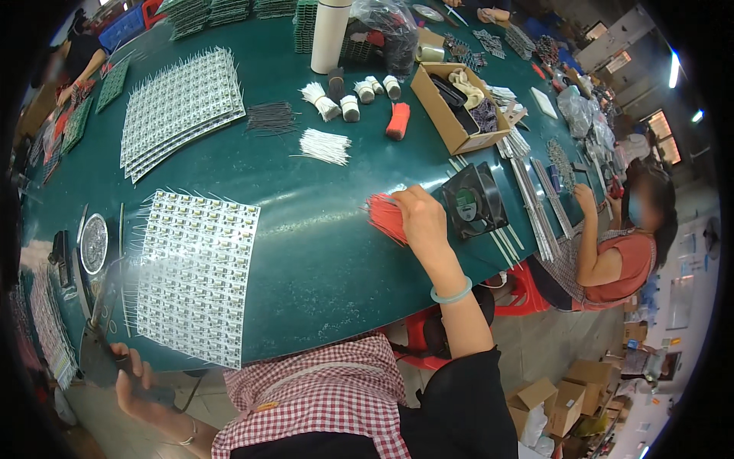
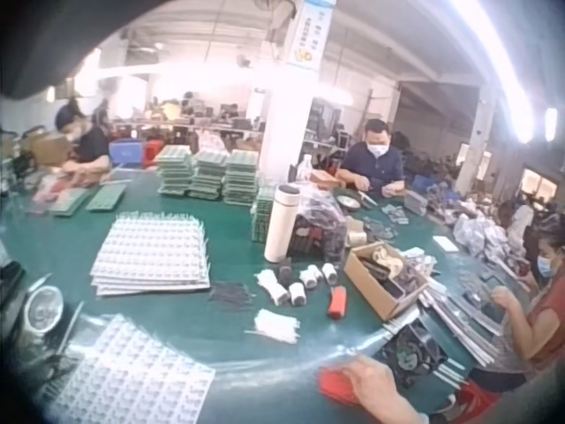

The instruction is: The person uses a soldering iron to attach red and white wires to a grid of LED modules on a green workbench. They repeatedly pick up individual wires, position them on the circuit board, and apply heat to secure the connections.

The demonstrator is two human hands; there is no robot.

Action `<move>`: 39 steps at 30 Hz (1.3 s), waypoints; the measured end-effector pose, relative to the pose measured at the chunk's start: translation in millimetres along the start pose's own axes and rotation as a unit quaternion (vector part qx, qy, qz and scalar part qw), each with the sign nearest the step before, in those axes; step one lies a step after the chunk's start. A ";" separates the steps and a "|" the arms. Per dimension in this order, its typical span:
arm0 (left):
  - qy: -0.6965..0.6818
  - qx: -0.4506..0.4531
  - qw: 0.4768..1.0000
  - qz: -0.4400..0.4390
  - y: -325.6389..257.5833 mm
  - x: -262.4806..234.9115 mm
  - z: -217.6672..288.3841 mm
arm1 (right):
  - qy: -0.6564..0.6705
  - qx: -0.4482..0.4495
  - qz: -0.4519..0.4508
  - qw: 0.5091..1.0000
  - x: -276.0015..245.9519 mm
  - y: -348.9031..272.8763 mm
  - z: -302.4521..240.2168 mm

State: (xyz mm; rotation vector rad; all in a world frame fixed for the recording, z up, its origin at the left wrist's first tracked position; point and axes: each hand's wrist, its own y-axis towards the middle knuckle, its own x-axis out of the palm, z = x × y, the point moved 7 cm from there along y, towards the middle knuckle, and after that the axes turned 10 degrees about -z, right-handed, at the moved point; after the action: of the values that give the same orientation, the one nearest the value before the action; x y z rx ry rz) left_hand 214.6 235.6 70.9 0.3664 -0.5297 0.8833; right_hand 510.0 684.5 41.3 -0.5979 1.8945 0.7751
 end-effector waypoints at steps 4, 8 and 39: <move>-0.030 -0.012 0.999 0.010 2.7 2.3 2.0 | -0.042 -0.054 -0.030 0.997 -6.5 9.6 -22.5; -0.017 -0.021 1.000 -0.009 6.9 4.4 -5.6 | -0.135 -0.114 -0.092 0.980 -7.3 26.1 -42.8; 0.084 -0.064 0.994 0.006 42.8 68.6 -44.6 | -0.260 -0.273 -0.284 0.881 59.9 72.8 -149.5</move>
State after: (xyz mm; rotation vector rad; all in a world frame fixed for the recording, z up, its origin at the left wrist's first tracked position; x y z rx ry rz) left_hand 228.5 326.6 77.9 0.1711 -0.4305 0.8780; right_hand 346.0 619.9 55.0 -1.1049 0.9151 0.9517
